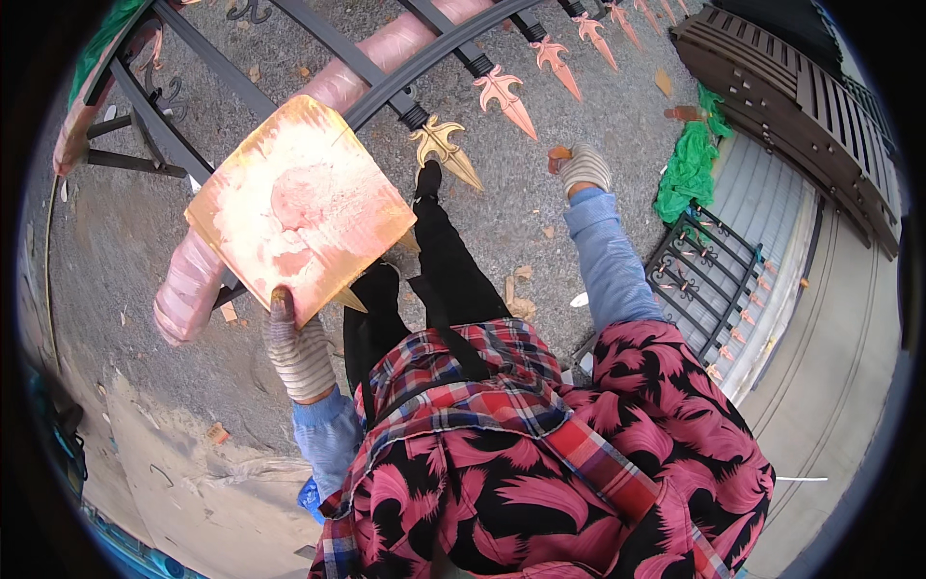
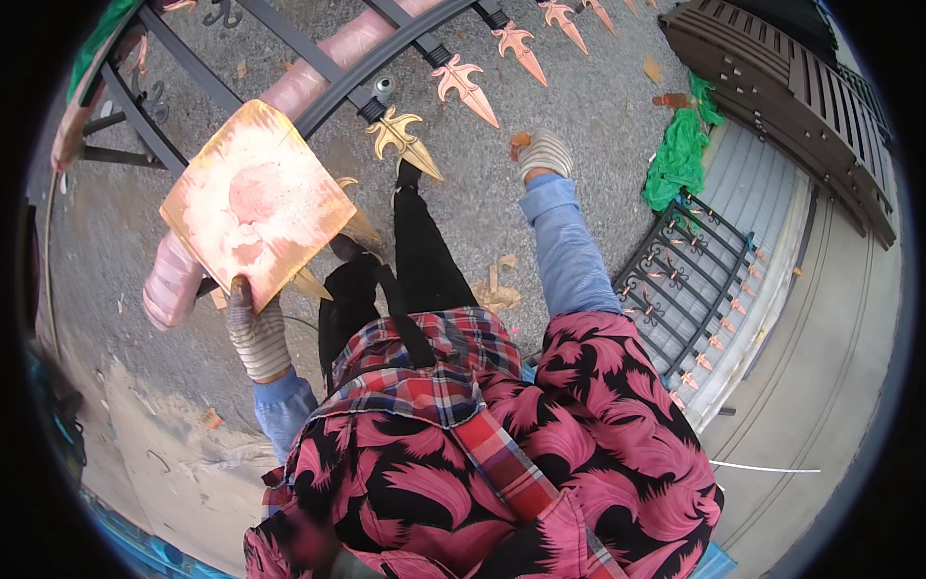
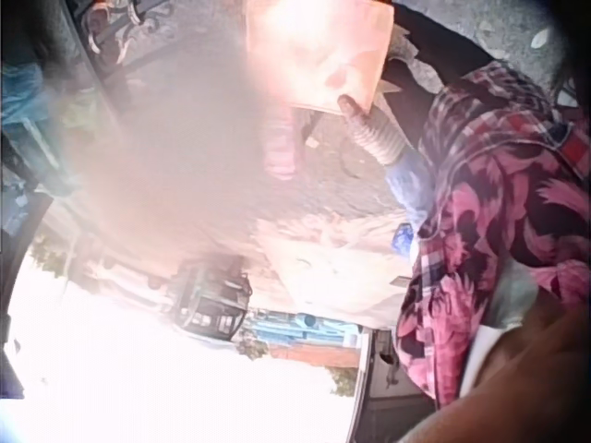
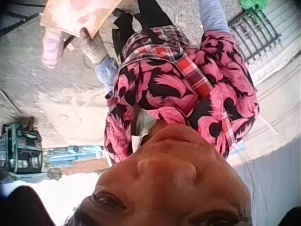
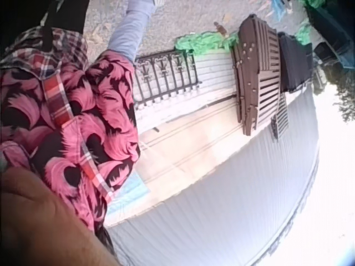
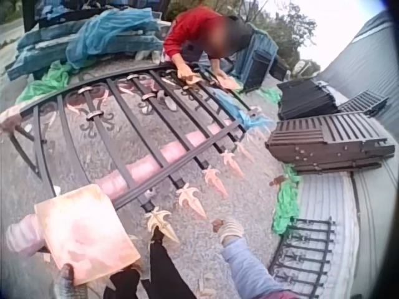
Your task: The person paints decorative metal pieces hanging on a black metal frame using a small brush and a paint container. They dip the brush into the container and apply paint to each piece in sequence, moving along the frame.
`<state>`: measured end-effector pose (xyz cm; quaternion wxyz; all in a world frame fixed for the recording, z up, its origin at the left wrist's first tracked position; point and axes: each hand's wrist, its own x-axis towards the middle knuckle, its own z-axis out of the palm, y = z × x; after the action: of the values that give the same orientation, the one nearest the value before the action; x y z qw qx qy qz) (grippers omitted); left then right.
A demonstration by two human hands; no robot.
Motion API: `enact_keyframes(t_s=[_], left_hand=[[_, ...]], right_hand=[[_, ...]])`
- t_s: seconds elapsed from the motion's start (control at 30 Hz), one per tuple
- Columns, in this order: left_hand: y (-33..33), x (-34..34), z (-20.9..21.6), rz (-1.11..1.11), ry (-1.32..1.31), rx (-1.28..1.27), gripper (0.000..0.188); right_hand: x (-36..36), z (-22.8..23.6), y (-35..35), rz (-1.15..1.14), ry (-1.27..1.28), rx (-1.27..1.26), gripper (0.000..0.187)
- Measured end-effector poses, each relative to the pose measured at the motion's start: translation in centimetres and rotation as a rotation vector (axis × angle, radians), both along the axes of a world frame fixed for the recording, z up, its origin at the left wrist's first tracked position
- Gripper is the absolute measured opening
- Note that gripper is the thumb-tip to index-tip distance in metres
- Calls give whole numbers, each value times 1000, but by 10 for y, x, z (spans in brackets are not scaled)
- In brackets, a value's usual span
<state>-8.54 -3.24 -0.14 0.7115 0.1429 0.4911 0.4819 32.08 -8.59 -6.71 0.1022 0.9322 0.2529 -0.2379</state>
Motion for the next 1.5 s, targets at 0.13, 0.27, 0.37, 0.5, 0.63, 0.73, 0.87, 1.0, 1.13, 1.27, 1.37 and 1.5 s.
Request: enact_keyframes(t_s=[0.13,0.27,0.37,0.5,0.63,0.73,0.87,1.0,1.13,1.27,1.37,1.5], left_hand=[[3,-9,-7,-117,5,-107,54],[-1,-19,-7,-163,-36,-65,52],[-3,-16,-4,-165,-36,-44,52],[-8,-15,-1,-154,192,-112,42],[-20,-24,-12,-116,244,-131,35],[-23,-19,-13,-134,268,-93,35],[-30,-12,-21,-195,330,-49,36],[-46,-10,-32,-244,531,-60,33],[-41,-4,-8,-89,366,-92,30],[-36,-14,-17,-24,321,-182,35],[-33,-34,-19,123,320,-112,38],[-25,-60,-17,161,344,-71,46]], right_hand=[[-6,14,-18,-15,-72,169,29],[-20,7,20,3,-85,303,39],[-30,-1,80,169,-160,317,40],[-29,-34,95,194,-26,168,38],[-63,-6,78,108,248,162,40],[-89,11,52,286,240,642,30],[-154,60,70,462,518,836,37],[-206,64,77,743,458,700,38],[-244,75,67,906,529,507,31],[-243,79,62,1028,483,537,30],[-223,74,52,799,546,628,32],[-160,40,56,500,337,398,34]])
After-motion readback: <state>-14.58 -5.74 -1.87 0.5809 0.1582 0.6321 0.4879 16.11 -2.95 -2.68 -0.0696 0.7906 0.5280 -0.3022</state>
